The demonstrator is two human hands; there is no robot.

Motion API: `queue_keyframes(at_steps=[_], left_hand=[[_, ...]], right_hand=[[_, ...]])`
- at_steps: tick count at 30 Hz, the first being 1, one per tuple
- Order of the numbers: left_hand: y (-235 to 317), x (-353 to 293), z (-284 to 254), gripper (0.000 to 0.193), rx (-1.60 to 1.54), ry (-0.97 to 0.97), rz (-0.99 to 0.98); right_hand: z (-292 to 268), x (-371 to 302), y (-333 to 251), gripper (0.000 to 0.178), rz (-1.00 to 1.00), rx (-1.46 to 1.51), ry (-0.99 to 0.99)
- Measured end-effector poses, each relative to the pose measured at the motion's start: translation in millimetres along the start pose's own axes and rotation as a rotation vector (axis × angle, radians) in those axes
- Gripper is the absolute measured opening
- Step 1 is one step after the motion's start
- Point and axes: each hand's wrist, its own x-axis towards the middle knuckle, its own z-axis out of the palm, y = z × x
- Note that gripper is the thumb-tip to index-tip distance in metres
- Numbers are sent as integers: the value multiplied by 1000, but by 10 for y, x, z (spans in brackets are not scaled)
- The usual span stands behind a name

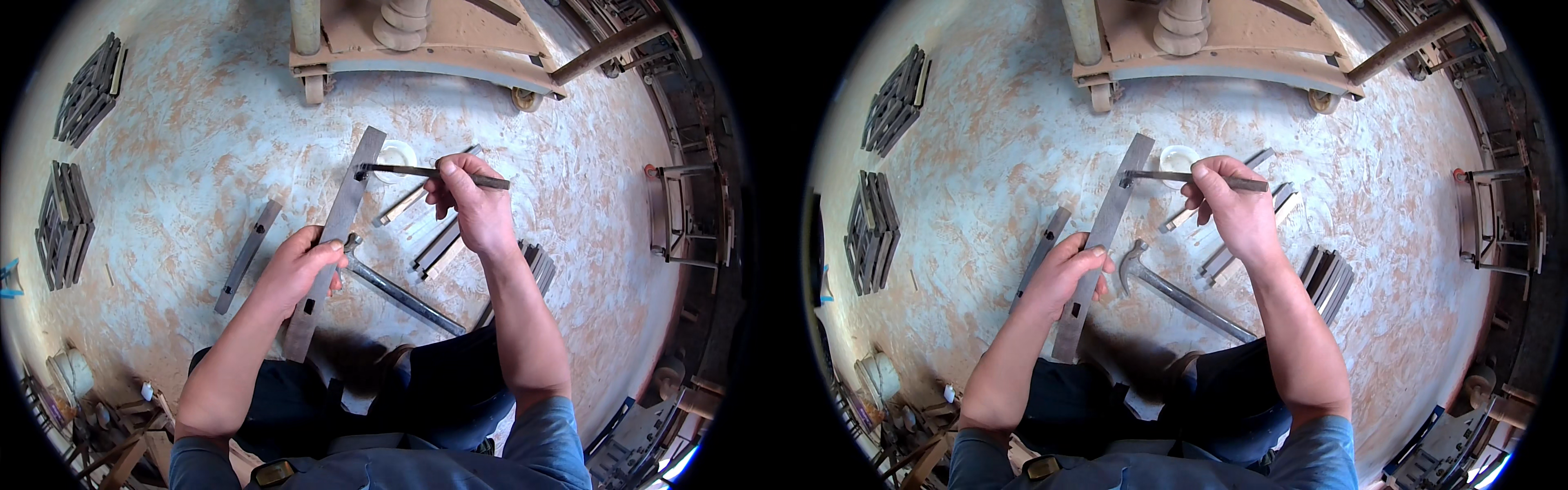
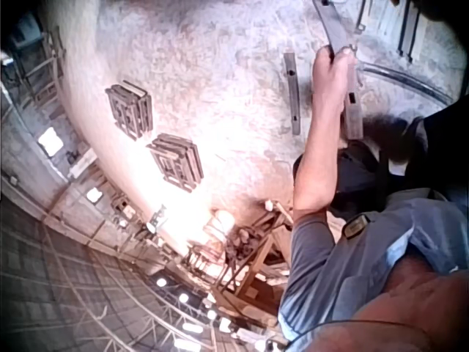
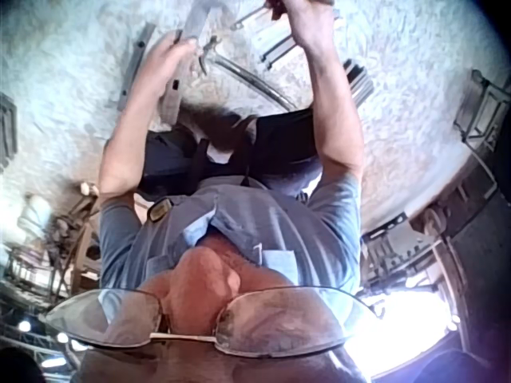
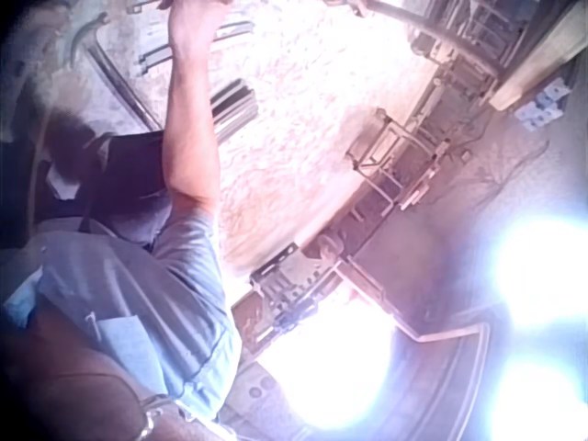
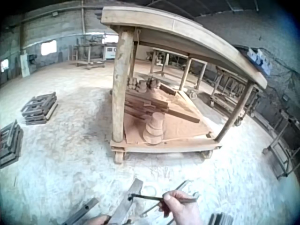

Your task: The person assembles small wooden frames by joining pieces with a hammer and nails, then measures the finished frame with a tape measure and stacks it with others. The person also applies glue to wooden pieces before joining them.

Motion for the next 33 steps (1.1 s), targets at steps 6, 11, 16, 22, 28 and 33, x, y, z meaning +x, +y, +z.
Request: queue_keyframes(at_steps=[6,11,16,22,28,33], left_hand=[[-23,17,1,26,-3,-26,3],[-8,19,-3,27,-63,-28,-24],[5,11,0,27,-60,-30,-23],[-20,34,-23,25,-116,-12,-10],[-13,108,-168,34,-290,136,-7],[140,219,-277,38,-352,291,4]], right_hand=[[-46,-8,-1,24,13,-13,5],[-76,-59,-38,21,-2,0,2],[-76,-58,-17,21,-20,76,8],[-115,-18,-5,21,5,-49,33],[25,-230,-177,20,-66,141,16],[228,-497,-217,18,-113,156,-205]])
